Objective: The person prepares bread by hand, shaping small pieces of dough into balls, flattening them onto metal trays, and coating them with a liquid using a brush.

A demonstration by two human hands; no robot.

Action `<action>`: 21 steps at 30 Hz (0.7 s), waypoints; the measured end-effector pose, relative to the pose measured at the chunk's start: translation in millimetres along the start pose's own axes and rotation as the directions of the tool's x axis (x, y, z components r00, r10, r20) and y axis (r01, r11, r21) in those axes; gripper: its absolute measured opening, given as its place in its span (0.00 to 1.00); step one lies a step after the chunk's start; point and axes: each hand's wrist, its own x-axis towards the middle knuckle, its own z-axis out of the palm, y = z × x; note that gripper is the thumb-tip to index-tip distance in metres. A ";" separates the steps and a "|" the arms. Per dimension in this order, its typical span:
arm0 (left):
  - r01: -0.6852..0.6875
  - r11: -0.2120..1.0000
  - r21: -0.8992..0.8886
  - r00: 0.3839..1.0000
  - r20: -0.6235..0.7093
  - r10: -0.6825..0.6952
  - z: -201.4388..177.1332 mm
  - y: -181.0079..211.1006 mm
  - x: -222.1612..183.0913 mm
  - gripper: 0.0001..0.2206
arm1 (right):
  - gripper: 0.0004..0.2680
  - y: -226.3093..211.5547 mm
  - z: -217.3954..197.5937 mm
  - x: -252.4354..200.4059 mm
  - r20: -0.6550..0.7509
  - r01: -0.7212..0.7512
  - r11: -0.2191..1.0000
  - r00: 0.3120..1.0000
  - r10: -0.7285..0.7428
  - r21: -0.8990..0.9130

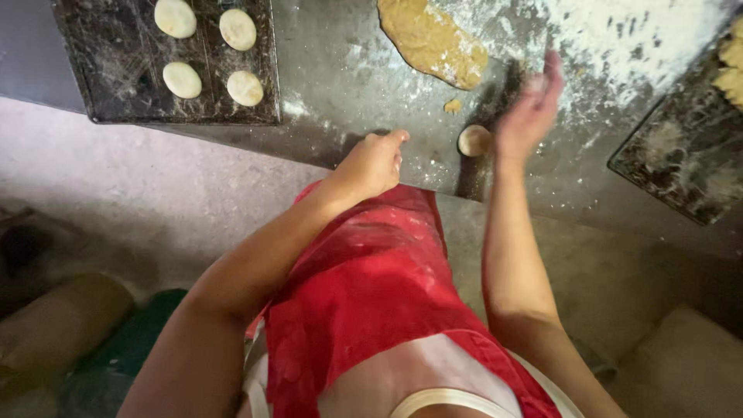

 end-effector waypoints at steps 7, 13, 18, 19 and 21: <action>0.002 1.000 0.017 0.996 0.093 -0.004 -14.1 -6.6 -5.3 0.17 | 0.12 -38.5 -52.6 -52.8 0.462 0.117 0.929 0.885 0.064 -0.352; 0.010 1.000 -0.019 1.000 -0.002 -0.010 -35.6 -27.9 -18.4 0.16 | 0.13 -76.6 -36.3 -43.1 0.512 0.180 0.788 0.838 0.191 -0.589; 0.052 0.997 -0.053 0.994 -0.093 -0.057 -62.8 -52.5 -39.4 0.15 | 0.12 -177.8 24.0 -3.8 0.640 0.139 0.904 0.749 0.170 -0.403; 0.061 0.997 -0.051 0.991 -0.114 -0.066 -69.6 -54.6 -45.8 0.15 | 0.11 -208.8 36.5 6.9 0.688 0.233 0.944 0.726 -0.010 -0.232; 0.186 0.979 -0.088 0.967 -0.159 -0.198 -84.5 -55.5 -59.7 0.15 | 0.13 -274.6 52.3 26.7 0.672 0.302 0.943 0.670 -0.315 0.142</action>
